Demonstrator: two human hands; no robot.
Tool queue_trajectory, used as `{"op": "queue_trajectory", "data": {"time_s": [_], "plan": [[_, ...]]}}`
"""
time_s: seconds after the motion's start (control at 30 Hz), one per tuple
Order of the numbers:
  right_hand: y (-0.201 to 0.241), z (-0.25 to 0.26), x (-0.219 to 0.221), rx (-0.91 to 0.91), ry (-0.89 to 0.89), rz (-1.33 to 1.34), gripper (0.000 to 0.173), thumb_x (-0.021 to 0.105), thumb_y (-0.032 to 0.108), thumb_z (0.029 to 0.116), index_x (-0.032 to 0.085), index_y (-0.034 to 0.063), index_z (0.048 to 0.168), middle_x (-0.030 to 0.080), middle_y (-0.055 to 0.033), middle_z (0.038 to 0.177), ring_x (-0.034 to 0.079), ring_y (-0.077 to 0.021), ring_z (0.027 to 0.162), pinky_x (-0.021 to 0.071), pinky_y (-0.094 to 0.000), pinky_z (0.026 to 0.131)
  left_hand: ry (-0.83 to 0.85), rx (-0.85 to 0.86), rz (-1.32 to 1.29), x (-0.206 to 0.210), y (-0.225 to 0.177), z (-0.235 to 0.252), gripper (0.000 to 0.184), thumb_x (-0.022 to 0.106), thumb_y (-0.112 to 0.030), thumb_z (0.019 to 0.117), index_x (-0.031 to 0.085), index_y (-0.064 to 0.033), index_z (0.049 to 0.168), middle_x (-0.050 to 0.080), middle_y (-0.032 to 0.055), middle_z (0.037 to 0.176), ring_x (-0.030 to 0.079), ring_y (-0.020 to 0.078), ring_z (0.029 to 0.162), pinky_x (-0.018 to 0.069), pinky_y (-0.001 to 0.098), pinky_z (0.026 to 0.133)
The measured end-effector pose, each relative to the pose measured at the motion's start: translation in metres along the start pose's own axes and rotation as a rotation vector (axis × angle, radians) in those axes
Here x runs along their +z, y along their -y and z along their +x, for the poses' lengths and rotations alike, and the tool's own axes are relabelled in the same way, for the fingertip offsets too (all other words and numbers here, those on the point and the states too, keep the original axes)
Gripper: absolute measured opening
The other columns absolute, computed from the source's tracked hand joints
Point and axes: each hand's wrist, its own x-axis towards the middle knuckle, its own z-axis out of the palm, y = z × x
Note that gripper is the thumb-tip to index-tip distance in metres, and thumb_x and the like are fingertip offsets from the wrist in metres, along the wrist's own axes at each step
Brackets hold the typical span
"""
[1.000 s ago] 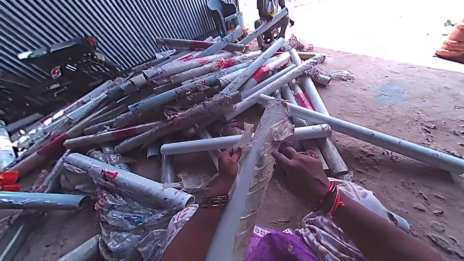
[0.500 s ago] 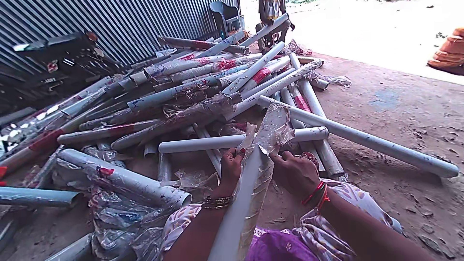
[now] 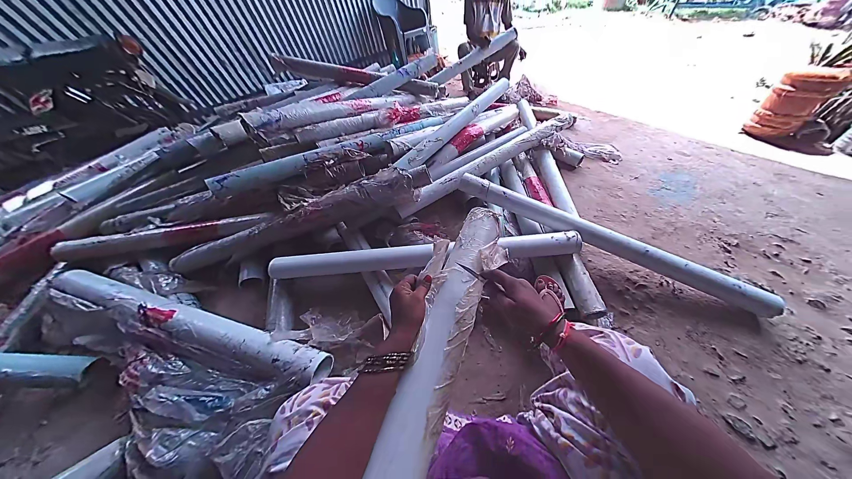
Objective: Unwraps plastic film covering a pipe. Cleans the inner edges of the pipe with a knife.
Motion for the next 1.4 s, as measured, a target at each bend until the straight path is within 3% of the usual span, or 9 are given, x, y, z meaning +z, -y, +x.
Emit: {"op": "queue_trajectory", "data": {"time_s": [0.1,0.33,0.67,0.77,0.87,0.93,1.1,1.3,1.4], "plan": [[0.013,-0.001,0.018,0.063,0.098,-0.28,0.042,0.038,0.017,0.1102,0.051,0.0108,0.15,0.064,-0.0233,0.129,0.063,-0.0401,0.119,0.0475,-0.057,0.099,0.009,-0.015,-0.005,-0.002,-0.003,0.0,0.027,0.063,-0.016,0.103,0.057,0.0027,0.084,0.047,0.0021,0.071,0.047,0.0112,0.067,0.0432,0.031,0.069],[0.008,0.006,0.041,0.046,-0.052,-0.522,0.045,0.045,0.013,0.1056,0.056,0.0188,0.149,0.066,-0.0269,0.119,0.069,-0.0431,0.097,0.0529,-0.055,0.081,-0.029,0.046,-0.129,-0.004,-0.003,-0.003,0.028,0.063,-0.009,0.1009,0.054,-0.0025,0.076,0.042,-0.0039,0.064,0.044,0.0057,0.061,0.0402,0.0243,0.064],[-0.016,0.042,0.048,0.083,-0.024,-0.493,0.045,0.045,0.012,0.1066,0.055,0.0216,0.15,0.064,-0.024,0.132,0.066,-0.0426,0.114,0.051,-0.057,0.092,-0.041,0.019,-0.219,0.01,0.01,0.005,0.034,0.063,-0.004,0.0999,0.046,-0.0055,0.07,0.039,-0.004,0.063,0.041,0.0055,0.059,0.0376,0.0226,0.062],[-0.033,0.056,0.04,0.015,-0.036,-0.121,0.039,0.049,0.014,0.1072,0.06,0.0118,0.144,0.068,-0.0166,0.13,0.068,-0.0301,0.114,0.0507,-0.0492,0.099,-0.06,-0.005,-0.278,0.007,0.006,0.007,0.032,0.062,-0.002,0.0998,0.047,-0.0037,0.071,0.04,-0.0028,0.064,0.042,0.0056,0.06,0.0389,0.022,0.062],[-0.044,0.063,0.028,-0.047,-0.025,0.464,0.028,0.05,0.003,0.1043,0.062,-0.003,0.129,0.065,-0.0023,0.089,0.055,-0.0022,0.065,0.0473,-0.0197,0.06,-0.069,-0.039,-0.287,0.002,-0.002,0.007,0.031,0.063,-0.003,0.1002,0.048,-0.0031,0.072,0.042,-0.002,0.064,0.043,0.006,0.06,0.0403,0.0223,0.062],[-0.042,0.06,0.02,-0.085,-0.038,0.505,0.026,0.05,0.002,0.1033,0.062,-0.0042,0.125,0.064,0.0004,0.088,0.053,0.002,0.064,0.0466,-0.0164,0.06,-0.053,-0.057,-0.277,0.001,-0.006,0.009,0.029,0.062,-0.004,0.1008,0.05,-0.0019,0.075,0.044,-0.0009,0.066,0.045,0.0072,0.062,0.0414,0.0242,0.064],[-0.027,0.042,-0.008,-0.195,-0.011,-0.046,0.034,0.048,0.013,0.1065,0.066,0.0009,0.132,0.07,-0.0226,0.122,0.066,-0.0351,0.116,0.0458,-0.055,0.103,-0.036,-0.065,-0.329,0.003,-0.012,0.012,0.028,0.063,-0.003,0.1005,0.053,-0.001,0.075,0.046,-0.0008,0.065,0.046,0.0073,0.061,0.0429,0.0239,0.064],[-0.01,0.023,-0.006,-0.087,0.138,-0.214,0.037,0.049,0.011,0.1064,0.062,0.0091,0.14,0.067,-0.0219,0.128,0.063,-0.0389,0.119,0.0458,-0.0585,0.101,-0.033,-0.042,-0.359,0.01,-0.015,0.009,0.028,0.06,-0.001,0.1014,0.05,-0.0015,0.075,0.045,-0.0011,0.065,0.046,0.0066,0.061,0.0429,0.0224,0.064],[-0.018,0.022,0.004,-0.054,0.02,-0.274,0.038,0.05,0.011,0.1051,0.065,0.0139,0.14,0.067,-0.0217,0.128,0.065,-0.0415,0.117,0.0485,-0.0595,0.097,-0.044,-0.045,-0.39,0.011,-0.018,0.005,0.025,0.058,0.0,0.1016,0.051,-0.0015,0.077,0.047,-0.001,0.067,0.048,0.0052,0.061,0.045,0.0202,0.064]]}}
